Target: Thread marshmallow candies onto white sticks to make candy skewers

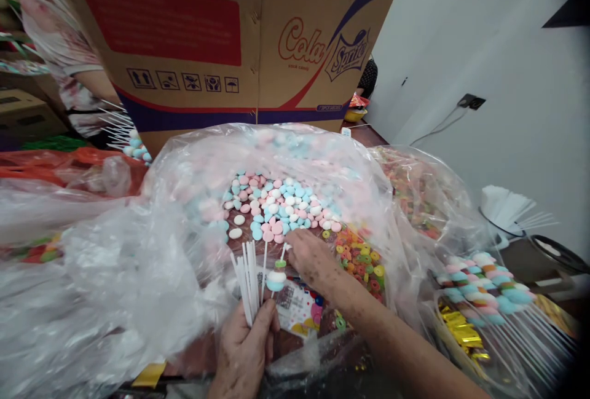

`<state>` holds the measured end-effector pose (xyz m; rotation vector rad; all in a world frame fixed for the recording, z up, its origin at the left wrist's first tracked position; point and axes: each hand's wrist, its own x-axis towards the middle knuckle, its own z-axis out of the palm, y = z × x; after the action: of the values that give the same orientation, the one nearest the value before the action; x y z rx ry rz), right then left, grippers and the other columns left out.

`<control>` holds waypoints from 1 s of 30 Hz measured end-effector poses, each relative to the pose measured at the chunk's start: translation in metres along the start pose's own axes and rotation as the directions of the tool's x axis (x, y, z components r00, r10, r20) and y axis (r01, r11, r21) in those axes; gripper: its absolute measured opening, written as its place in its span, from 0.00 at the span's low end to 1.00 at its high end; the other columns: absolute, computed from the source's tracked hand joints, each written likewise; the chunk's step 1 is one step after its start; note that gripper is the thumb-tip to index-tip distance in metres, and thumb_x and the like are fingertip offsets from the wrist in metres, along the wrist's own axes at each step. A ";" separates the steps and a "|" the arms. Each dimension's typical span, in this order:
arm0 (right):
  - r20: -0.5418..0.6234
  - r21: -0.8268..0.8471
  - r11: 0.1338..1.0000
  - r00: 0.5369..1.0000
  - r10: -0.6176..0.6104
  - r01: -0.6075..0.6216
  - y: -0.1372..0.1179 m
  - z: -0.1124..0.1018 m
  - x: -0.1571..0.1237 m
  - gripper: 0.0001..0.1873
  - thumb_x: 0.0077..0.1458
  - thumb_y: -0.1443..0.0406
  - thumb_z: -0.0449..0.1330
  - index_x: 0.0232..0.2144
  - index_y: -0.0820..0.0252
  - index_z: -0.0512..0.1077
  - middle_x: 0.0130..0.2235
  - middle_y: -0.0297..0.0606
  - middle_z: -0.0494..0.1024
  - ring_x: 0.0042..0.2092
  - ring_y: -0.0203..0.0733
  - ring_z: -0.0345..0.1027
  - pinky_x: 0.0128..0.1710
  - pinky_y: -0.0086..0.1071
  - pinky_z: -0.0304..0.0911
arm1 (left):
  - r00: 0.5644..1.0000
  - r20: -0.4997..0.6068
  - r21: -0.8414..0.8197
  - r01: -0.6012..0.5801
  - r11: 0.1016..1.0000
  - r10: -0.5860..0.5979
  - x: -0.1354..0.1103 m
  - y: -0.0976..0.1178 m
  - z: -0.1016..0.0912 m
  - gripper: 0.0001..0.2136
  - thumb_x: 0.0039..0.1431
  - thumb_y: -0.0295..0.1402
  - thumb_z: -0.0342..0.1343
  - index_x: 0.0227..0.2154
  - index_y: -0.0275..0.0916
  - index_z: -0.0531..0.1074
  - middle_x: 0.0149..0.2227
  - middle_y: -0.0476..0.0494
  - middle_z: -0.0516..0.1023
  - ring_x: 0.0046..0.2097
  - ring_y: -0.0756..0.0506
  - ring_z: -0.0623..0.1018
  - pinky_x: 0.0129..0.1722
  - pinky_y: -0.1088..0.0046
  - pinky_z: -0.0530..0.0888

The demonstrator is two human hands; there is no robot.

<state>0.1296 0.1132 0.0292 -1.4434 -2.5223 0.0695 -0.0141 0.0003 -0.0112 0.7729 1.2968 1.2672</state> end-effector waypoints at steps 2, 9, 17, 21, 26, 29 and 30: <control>-0.080 0.145 0.987 0.993 0.082 -0.070 0.017 -0.009 -0.004 0.11 0.56 0.76 0.52 0.38 0.61 0.71 0.38 0.41 0.76 0.39 0.42 0.68 0.40 0.34 0.64 | 0.999 0.031 0.000 0.011 1.000 -0.011 0.000 0.000 -0.001 0.22 0.51 0.53 0.62 0.23 0.36 0.70 0.14 0.56 0.67 0.12 0.56 0.61 0.13 0.84 0.55; -0.108 0.226 0.972 0.990 0.088 -0.061 0.045 -0.014 -0.020 0.08 0.56 0.74 0.52 0.34 0.59 0.69 0.36 0.38 0.74 0.39 0.42 0.67 0.41 0.33 0.61 | 0.994 0.101 0.023 0.043 0.999 -0.045 0.004 -0.004 -0.003 0.21 0.52 0.53 0.61 0.25 0.38 0.70 0.12 0.59 0.64 0.13 0.56 0.60 0.13 0.83 0.55; -0.087 -0.131 0.991 0.996 -0.008 -0.003 0.038 0.016 -0.027 0.09 0.59 0.75 0.53 0.33 0.59 0.69 0.35 0.41 0.76 0.41 0.46 0.67 0.41 0.35 0.61 | 0.996 0.082 0.066 0.025 0.998 -0.030 0.003 -0.008 -0.001 0.20 0.53 0.50 0.61 0.20 0.39 0.67 0.10 0.59 0.62 0.12 0.55 0.59 0.12 0.83 0.54; -0.090 -0.145 0.989 0.995 -0.031 0.017 0.033 0.019 -0.035 0.12 0.55 0.78 0.52 0.32 0.59 0.68 0.36 0.42 0.76 0.38 0.45 0.66 0.38 0.34 0.61 | 0.997 0.069 0.057 0.019 0.998 -0.023 0.002 -0.002 0.003 0.17 0.53 0.47 0.61 0.22 0.39 0.69 0.10 0.61 0.60 0.12 0.55 0.57 0.12 0.82 0.53; -0.156 0.294 0.946 0.969 0.190 -0.138 0.037 0.011 -0.031 0.08 0.51 0.75 0.54 0.30 0.58 0.69 0.32 0.37 0.75 0.36 0.42 0.67 0.36 0.33 0.62 | 0.996 0.076 0.119 0.034 0.992 -0.043 0.001 -0.001 0.003 0.14 0.53 0.45 0.60 0.30 0.37 0.74 0.09 0.61 0.59 0.13 0.54 0.57 0.12 0.81 0.52; -0.032 0.776 0.582 0.906 0.423 -0.244 0.041 -0.005 -0.029 0.04 0.51 0.65 0.59 0.31 0.58 0.72 0.29 0.32 0.74 0.31 0.38 0.67 0.32 0.31 0.61 | 0.998 0.061 0.158 -0.001 0.987 -0.009 -0.001 0.000 0.006 0.13 0.54 0.43 0.60 0.30 0.37 0.77 0.11 0.59 0.60 0.14 0.53 0.59 0.13 0.80 0.56; 0.035 0.875 0.419 0.895 0.446 -0.243 0.041 -0.010 -0.029 0.06 0.49 0.63 0.61 0.31 0.58 0.72 0.29 0.32 0.74 0.30 0.37 0.67 0.31 0.30 0.61 | 0.998 0.055 0.171 -0.015 0.985 0.005 -0.002 0.000 0.008 0.13 0.53 0.43 0.60 0.29 0.37 0.77 0.13 0.58 0.63 0.15 0.52 0.61 0.14 0.80 0.59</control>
<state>0.1807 0.1091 0.0278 -1.3339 -1.4878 1.0570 -0.0066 0.0005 -0.0094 0.9305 1.3718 1.1445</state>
